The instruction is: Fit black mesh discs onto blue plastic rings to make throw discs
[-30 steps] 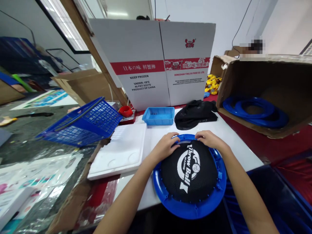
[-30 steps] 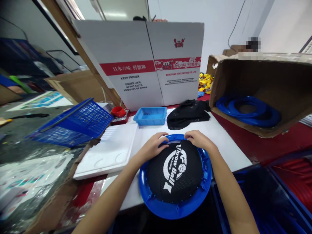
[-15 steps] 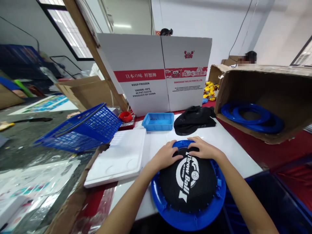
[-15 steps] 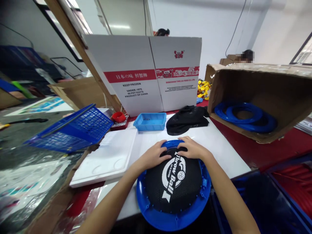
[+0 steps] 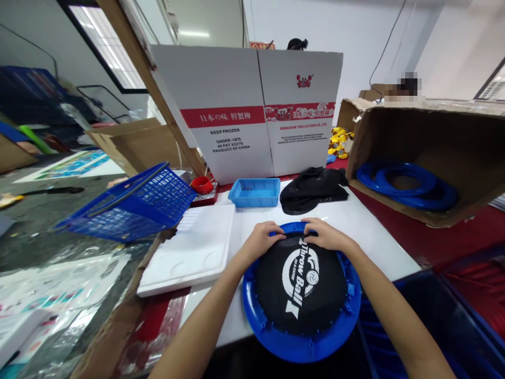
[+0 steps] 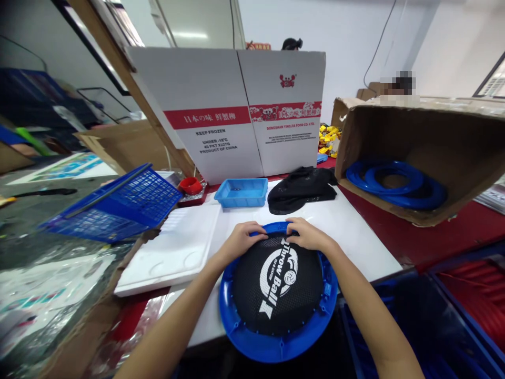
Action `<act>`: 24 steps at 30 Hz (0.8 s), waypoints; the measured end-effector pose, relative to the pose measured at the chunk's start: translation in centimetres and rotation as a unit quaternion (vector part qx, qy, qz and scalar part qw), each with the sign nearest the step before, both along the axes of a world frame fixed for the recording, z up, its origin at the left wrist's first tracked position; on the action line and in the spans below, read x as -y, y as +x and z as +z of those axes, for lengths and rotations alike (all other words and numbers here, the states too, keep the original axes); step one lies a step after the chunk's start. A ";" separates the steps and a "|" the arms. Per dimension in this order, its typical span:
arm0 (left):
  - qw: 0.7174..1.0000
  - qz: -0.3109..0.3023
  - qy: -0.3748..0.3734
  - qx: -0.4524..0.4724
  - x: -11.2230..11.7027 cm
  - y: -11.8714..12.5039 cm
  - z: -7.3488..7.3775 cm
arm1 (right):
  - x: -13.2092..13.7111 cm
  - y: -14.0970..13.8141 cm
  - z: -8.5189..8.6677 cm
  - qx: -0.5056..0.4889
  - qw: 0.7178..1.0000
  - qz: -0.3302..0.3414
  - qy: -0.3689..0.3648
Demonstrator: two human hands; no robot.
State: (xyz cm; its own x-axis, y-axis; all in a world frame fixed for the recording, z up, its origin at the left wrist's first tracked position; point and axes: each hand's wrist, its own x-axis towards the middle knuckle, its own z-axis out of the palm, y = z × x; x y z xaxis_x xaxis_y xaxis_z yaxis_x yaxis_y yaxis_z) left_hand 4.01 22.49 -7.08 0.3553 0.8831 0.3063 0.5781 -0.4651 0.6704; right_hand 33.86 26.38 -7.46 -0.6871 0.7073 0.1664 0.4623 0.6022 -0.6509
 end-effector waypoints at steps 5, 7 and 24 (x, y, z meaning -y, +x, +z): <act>1.000 -0.003 0.003 0.004 -0.2 -0.2 -0.2 | -0.5 0.0 0.2 -0.054 0.998 -0.022 0.022; 1.000 -0.001 -0.002 0.011 -0.2 -0.2 -0.1 | -0.8 0.0 0.2 -0.068 0.997 -0.031 0.022; 0.978 0.064 -0.159 0.116 -1.3 0.7 -1.2 | -2.2 0.4 -0.1 -0.092 0.992 -0.050 -0.072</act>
State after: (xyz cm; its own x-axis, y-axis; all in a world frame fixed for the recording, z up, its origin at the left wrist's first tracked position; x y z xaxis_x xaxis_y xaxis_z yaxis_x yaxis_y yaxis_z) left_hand 4.74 23.83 -8.25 0.1894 0.9795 0.0686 0.4335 -0.1461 0.8892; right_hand 34.23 28.58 -7.56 -0.5800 0.7958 0.1740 0.3804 0.4534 -0.8060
